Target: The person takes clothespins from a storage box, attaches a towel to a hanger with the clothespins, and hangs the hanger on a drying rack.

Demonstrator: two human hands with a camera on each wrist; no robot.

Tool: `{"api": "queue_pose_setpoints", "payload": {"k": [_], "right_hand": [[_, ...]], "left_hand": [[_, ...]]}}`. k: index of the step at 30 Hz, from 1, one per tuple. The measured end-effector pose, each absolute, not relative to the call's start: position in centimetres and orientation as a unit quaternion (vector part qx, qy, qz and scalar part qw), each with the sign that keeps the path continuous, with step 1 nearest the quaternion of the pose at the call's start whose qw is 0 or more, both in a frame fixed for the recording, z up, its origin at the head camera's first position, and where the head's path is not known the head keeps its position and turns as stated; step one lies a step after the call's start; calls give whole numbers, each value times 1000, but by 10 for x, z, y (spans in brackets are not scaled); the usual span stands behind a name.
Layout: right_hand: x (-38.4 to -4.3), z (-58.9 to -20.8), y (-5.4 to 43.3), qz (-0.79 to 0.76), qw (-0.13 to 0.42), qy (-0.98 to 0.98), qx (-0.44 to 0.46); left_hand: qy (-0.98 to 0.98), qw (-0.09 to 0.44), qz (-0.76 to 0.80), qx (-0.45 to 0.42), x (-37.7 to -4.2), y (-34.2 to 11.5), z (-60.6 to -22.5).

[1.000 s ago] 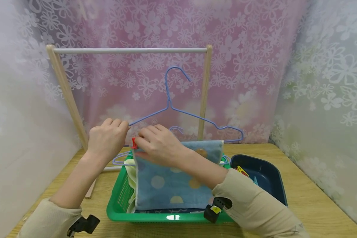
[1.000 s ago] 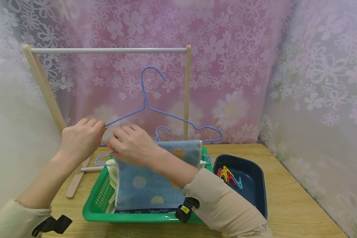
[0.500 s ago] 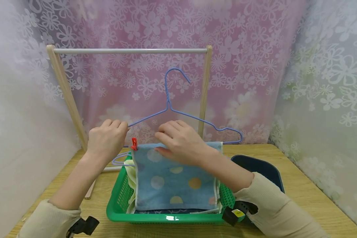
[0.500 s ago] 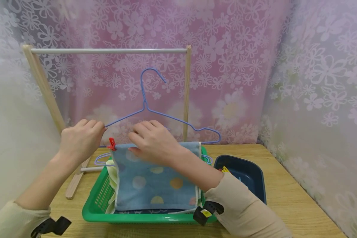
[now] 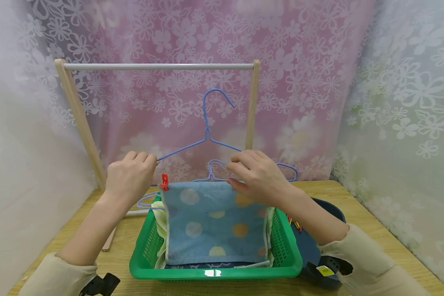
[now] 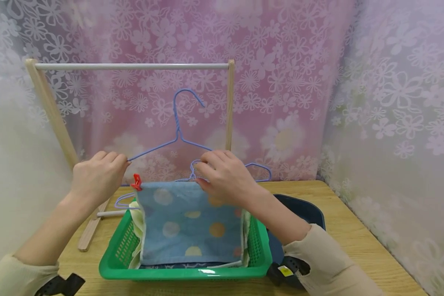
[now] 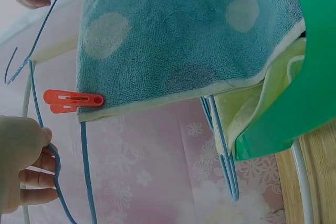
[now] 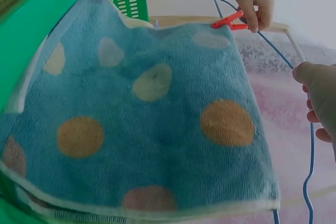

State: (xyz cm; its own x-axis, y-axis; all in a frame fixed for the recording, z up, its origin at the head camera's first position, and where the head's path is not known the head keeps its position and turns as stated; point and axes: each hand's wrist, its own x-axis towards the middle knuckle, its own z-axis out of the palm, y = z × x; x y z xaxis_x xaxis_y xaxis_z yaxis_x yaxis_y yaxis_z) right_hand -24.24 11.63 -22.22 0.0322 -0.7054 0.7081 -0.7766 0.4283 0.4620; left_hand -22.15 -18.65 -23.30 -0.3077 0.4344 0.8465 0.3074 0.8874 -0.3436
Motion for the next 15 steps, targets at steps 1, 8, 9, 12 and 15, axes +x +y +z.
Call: {"api": "queue_pose_setpoints", "payload": {"k": [1,8,9,12,15], "right_hand": [[-243,-223,119,42,479,-696,534],[-246,-224,138,62,485,-696,526],[-246,-224,141,64,486,-697,523],[-247,-221,151,67,488,-703,514],[-248,-221,163,64,487,-714,499]], "left_hand": [[-807,541,60,-231,-221,-187,-233],[-808,537,67,-233,-222,-188,-236],[-807,538,68,-234,-222,-188,-236],[-804,541,70,-237,-223,-188,-236],[-801,544,70,-239,-223,-188,-235]]}}
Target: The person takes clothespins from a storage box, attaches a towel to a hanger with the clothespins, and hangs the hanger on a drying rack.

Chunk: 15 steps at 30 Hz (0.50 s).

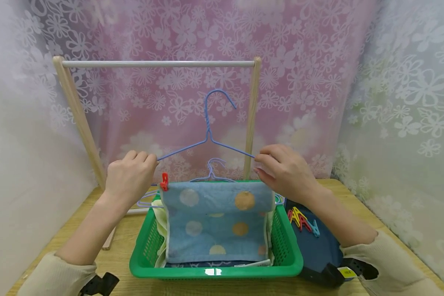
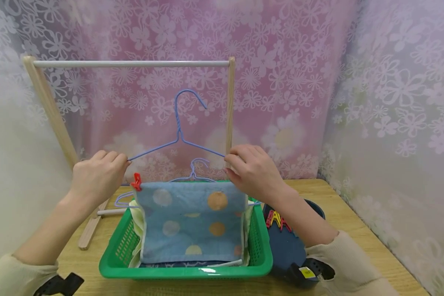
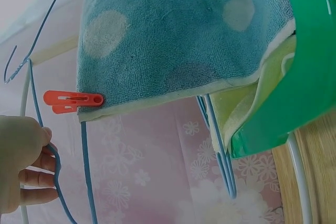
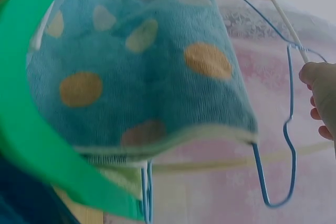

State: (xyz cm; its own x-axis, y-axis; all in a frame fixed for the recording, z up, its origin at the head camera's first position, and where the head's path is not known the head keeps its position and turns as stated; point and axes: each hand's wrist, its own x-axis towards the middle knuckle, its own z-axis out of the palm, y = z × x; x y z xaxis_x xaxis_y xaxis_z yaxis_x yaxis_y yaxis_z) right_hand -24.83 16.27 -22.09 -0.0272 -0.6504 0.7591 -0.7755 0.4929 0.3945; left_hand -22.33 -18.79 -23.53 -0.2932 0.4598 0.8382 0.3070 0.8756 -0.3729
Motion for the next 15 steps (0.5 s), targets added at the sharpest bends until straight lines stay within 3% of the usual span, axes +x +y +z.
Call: {"api": "queue_pose_setpoints", "payload": {"k": [15], "right_hand": [[-263,-223,206,113,504,-738,433]], "left_hand": [[-804,540,76,-237,-224,-188,-235]]}}
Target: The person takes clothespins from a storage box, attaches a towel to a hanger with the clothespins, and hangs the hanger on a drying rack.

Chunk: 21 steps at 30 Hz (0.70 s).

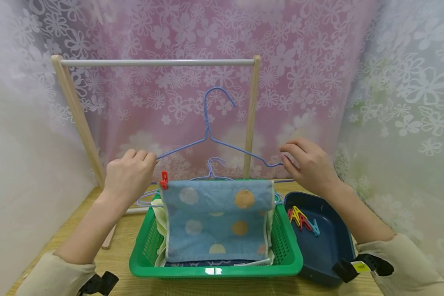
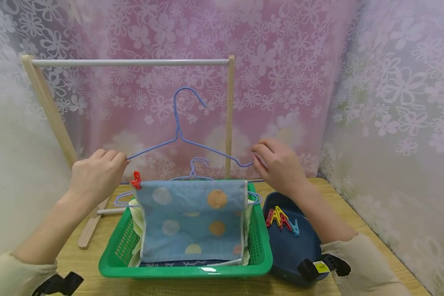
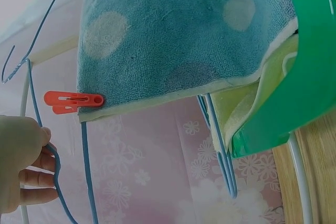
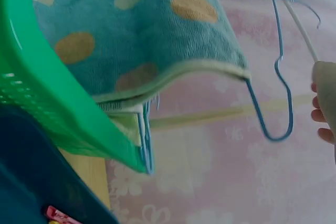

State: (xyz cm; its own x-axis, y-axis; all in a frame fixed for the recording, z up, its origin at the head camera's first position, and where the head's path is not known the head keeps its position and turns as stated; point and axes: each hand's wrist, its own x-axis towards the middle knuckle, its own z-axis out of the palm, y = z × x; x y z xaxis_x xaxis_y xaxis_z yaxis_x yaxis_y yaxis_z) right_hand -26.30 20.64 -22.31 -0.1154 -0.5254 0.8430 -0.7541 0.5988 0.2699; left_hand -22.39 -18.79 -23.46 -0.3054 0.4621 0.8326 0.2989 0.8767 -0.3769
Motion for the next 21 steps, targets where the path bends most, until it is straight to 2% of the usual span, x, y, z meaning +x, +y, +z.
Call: {"api": "queue_pose_setpoints", "payload": {"k": [6,15,18,21], "right_hand": [[-272,-225,224,141,515,-749,392],[-278,-235,248,153,481,-804,316],[-278,-239,255,151,447,-836,282],[-280,-245,263,136,367,-886,246]], "left_hand": [[-807,537,77,-234,-224,-188,-234],[-812,531,69,-232,-221,-190,-233],[-815,527,68,-231,-220,-190,-233],[-819,521,68,-229,-218,-189,-233]]}}
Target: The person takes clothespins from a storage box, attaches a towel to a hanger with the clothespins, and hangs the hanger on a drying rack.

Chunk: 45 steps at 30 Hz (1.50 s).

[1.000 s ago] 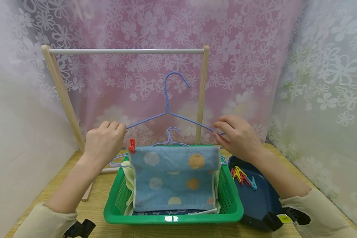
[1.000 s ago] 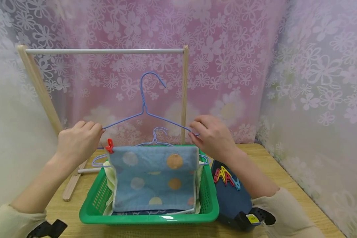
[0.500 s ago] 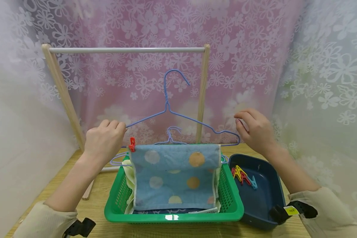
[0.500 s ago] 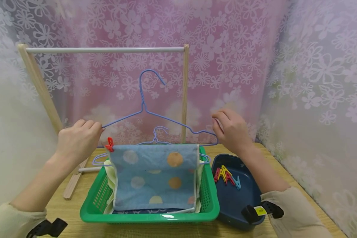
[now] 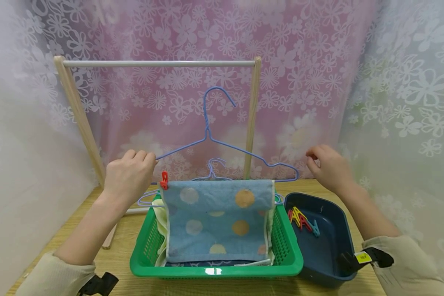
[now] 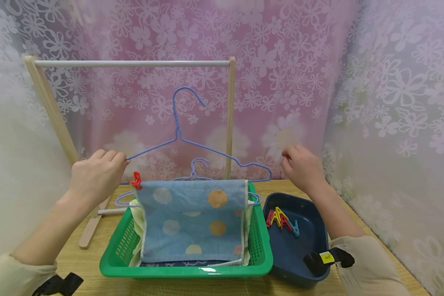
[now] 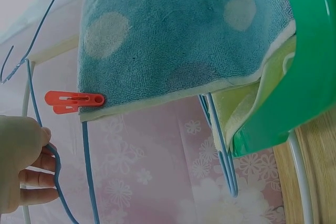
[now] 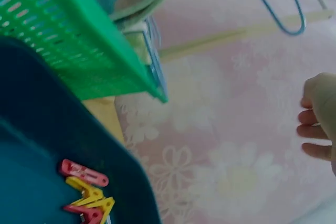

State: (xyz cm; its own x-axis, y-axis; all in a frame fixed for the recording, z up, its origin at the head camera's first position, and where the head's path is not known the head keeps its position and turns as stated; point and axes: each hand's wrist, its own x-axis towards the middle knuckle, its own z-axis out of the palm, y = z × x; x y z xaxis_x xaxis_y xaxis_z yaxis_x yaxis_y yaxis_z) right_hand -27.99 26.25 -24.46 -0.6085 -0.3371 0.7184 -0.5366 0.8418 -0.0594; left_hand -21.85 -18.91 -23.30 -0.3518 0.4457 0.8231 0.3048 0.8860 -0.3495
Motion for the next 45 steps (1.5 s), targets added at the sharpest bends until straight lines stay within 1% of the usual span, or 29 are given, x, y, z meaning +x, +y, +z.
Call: {"api": "queue_pose_setpoints", "payload": {"k": [3,5,7,9,13,19,34,45], "right_hand": [[-285,-253,270,114,256,-935,218],[-290,-260,275,107,191,-952,215],[-296,-270,279,101,148,-959,220],[-303,-280,283,100,123,-961,228],[-316,-299,290,92,105,-962,235],[-325,-312,290,91,87,-969,211],[-332,-337,285,79,59,-965,243],[-336,-350,287,63,43,-969,233]], "left_hand": [[-822,518,68,-228,-218,-189,-234],[-822,517,68,-228,-218,-189,-234],[-820,519,69,-230,-218,-189,-235],[-817,522,70,-234,-219,-188,-235],[-810,530,70,-241,-219,-187,-236],[-804,538,69,-241,-219,-185,-236],[-811,532,74,-233,-219,-186,-236],[-816,527,75,-226,-218,-188,-236]]}}
